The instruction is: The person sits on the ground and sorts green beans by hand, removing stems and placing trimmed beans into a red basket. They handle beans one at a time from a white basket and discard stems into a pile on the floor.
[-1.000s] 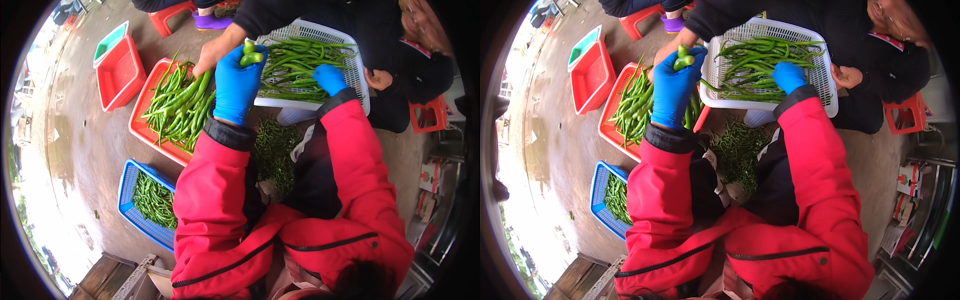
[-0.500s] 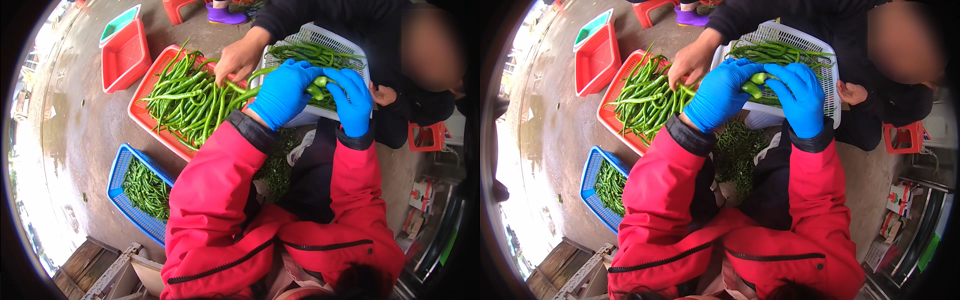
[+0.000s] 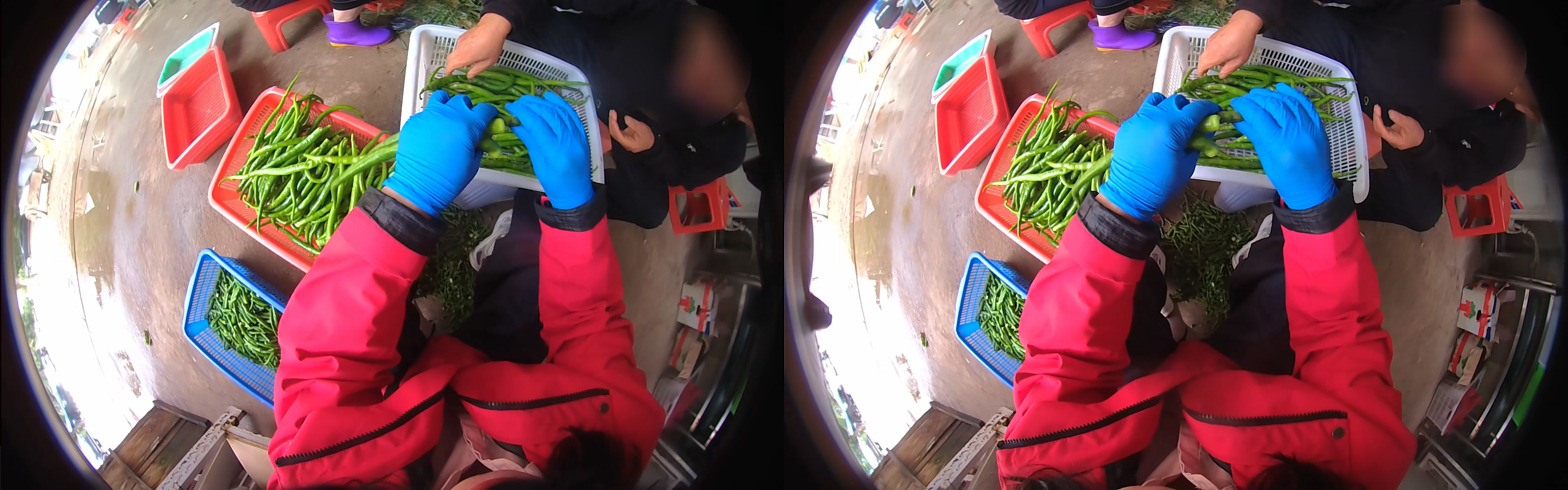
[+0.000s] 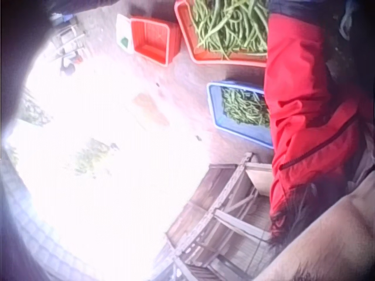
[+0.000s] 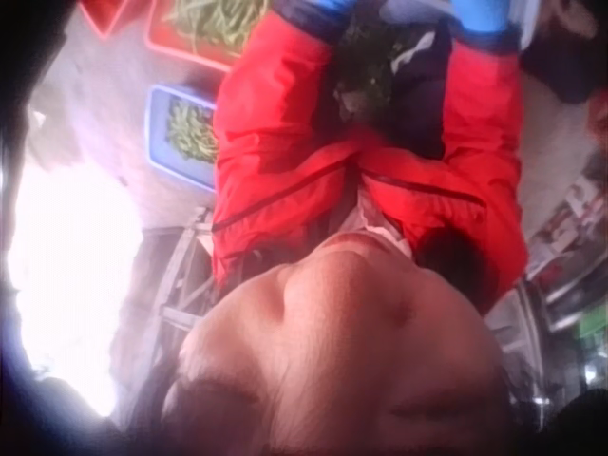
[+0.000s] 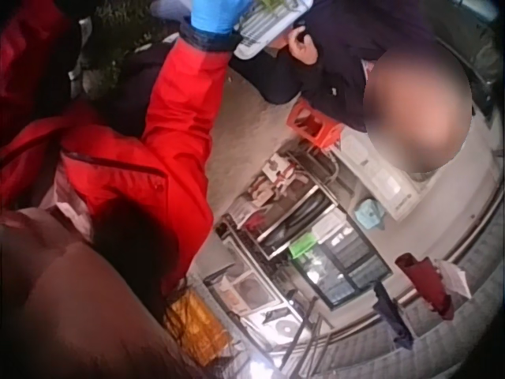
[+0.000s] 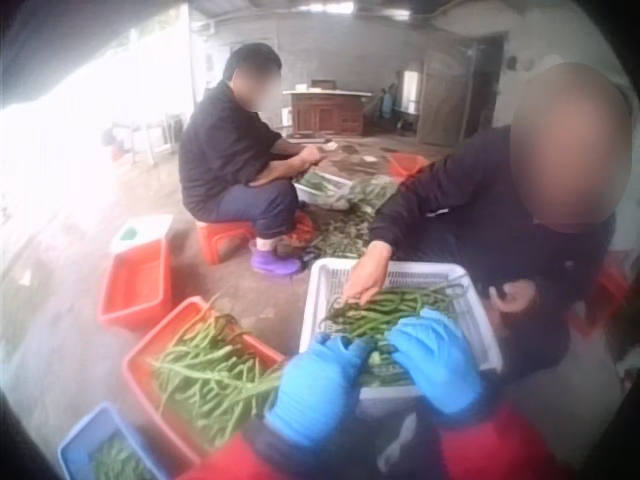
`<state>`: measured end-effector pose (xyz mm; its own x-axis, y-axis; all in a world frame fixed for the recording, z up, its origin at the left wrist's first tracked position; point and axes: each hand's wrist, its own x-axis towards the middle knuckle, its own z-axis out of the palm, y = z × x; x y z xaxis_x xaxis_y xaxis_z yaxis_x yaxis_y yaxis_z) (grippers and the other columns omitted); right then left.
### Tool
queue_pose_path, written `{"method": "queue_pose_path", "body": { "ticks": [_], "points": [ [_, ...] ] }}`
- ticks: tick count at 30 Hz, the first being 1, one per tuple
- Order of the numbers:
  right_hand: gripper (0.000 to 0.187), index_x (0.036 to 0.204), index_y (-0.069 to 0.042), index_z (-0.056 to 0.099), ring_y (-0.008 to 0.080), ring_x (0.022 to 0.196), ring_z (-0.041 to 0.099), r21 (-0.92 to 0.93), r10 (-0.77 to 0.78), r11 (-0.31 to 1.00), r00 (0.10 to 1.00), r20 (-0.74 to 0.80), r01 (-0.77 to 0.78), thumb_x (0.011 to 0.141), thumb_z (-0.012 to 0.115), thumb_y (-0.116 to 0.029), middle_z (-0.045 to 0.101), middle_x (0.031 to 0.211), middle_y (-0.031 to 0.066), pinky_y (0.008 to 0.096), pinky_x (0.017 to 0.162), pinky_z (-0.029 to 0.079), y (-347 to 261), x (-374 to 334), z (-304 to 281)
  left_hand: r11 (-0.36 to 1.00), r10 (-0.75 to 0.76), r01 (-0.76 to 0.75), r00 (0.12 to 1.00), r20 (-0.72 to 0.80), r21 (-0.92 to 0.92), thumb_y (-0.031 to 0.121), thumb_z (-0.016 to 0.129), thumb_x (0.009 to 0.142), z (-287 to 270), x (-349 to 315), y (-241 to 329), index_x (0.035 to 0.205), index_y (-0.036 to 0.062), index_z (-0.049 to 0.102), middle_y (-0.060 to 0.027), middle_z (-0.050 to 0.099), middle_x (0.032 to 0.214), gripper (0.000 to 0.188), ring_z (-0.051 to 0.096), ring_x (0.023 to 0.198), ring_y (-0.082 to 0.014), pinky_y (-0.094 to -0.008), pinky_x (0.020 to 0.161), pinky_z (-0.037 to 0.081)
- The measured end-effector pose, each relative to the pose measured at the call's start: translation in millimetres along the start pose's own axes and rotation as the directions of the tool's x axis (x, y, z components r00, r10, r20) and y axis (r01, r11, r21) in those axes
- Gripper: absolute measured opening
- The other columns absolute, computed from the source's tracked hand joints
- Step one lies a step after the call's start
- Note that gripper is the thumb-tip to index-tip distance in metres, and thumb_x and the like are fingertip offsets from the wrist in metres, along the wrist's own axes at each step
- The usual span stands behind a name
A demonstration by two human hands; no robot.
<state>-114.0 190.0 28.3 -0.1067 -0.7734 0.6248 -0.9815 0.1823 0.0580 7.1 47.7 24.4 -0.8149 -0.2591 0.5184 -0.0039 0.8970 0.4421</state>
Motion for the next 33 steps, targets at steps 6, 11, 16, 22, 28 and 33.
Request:
{"method": "queue_pose_path", "body": {
  "ticks": [6,11,16,22,28,33],
  "points": [
    [0.026,0.099,-0.006,0.059,0.0268,0.093,0.054,0.057,0.003,0.998,1.0,0.027,-0.005,0.073,0.063,-0.007,0.057,0.097,0.0069,0.039,0.083,0.044,-3,-1,12,1.0,-0.013,0.012,0.998,0.053,0.004,0.012,0.065,0.068,6,-1,-1,0.098,0.0163,0.061,-0.0072,0.06,0.083,0.031,0.057,0.077,-0.0304,-0.0398,0.063,0.048],
    [0.027,0.099,-0.006,0.058,0.0274,0.09,0.054,0.052,0.004,0.999,1.0,0.011,-0.004,0.071,0.061,-0.004,0.056,0.093,0.0078,0.0389,0.082,0.044,-4,0,16,0.995,-0.059,0.061,0.998,0.028,-0.077,0.011,0.064,0.068,8,-2,-2,0.096,0.0145,0.061,-0.0084,0.059,0.082,0.028,0.057,0.078,-0.0302,-0.0399,0.063,0.048],
    [0.03,0.097,-0.006,0.06,0.0285,0.084,0.056,0.053,0.083,0.996,0.985,-0.151,-0.076,0.068,0.062,0.0,0.058,0.089,0.0081,0.0393,0.081,0.045,-16,2,19,0.925,-0.128,0.11,0.992,-0.024,-0.365,0.009,0.061,0.067,4,-3,3,0.092,0.0111,0.061,-0.0099,0.06,0.085,0.026,0.056,0.082,-0.0319,-0.0408,0.065,0.048],
    [0.024,0.095,-0.005,0.061,0.0313,0.084,0.057,0.199,0.228,0.963,0.942,-0.245,-0.182,0.072,0.064,-0.001,0.059,0.086,0.0103,0.0405,0.08,0.047,-26,-3,24,0.841,-0.196,0.148,0.98,-0.039,-0.52,0.0,0.061,0.079,11,-6,3,0.098,0.0009,0.062,-0.0108,0.064,0.086,0.019,0.061,0.077,-0.0149,-0.0259,0.07,0.048],
    [0.016,0.097,0.0,0.063,0.0233,0.081,0.063,0.666,0.579,0.664,0.797,-0.17,-0.34,0.082,0.062,-0.006,0.064,0.087,0.0114,0.0337,0.076,0.049,-35,-6,30,0.432,-0.374,0.297,0.918,0.131,-0.852,0.003,0.06,0.079,13,-1,9,0.095,0.0012,0.061,-0.01,0.066,0.084,0.016,0.063,0.073,-0.0156,-0.0272,0.063,0.049],
    [0.02,0.094,0.001,0.067,0.0203,0.077,0.064,0.741,0.243,0.228,0.774,0.585,-0.632,0.086,0.06,-0.016,0.067,0.083,0.0115,0.0309,0.073,0.049,4,-21,32,0.246,-0.476,0.156,0.879,0.021,-0.957,0.007,0.057,0.087,-20,2,-12,0.098,-0.002,0.059,-0.0062,0.063,0.087,0.014,0.058,0.074,-0.0109,-0.023,0.067,0.047]
  ]
}}
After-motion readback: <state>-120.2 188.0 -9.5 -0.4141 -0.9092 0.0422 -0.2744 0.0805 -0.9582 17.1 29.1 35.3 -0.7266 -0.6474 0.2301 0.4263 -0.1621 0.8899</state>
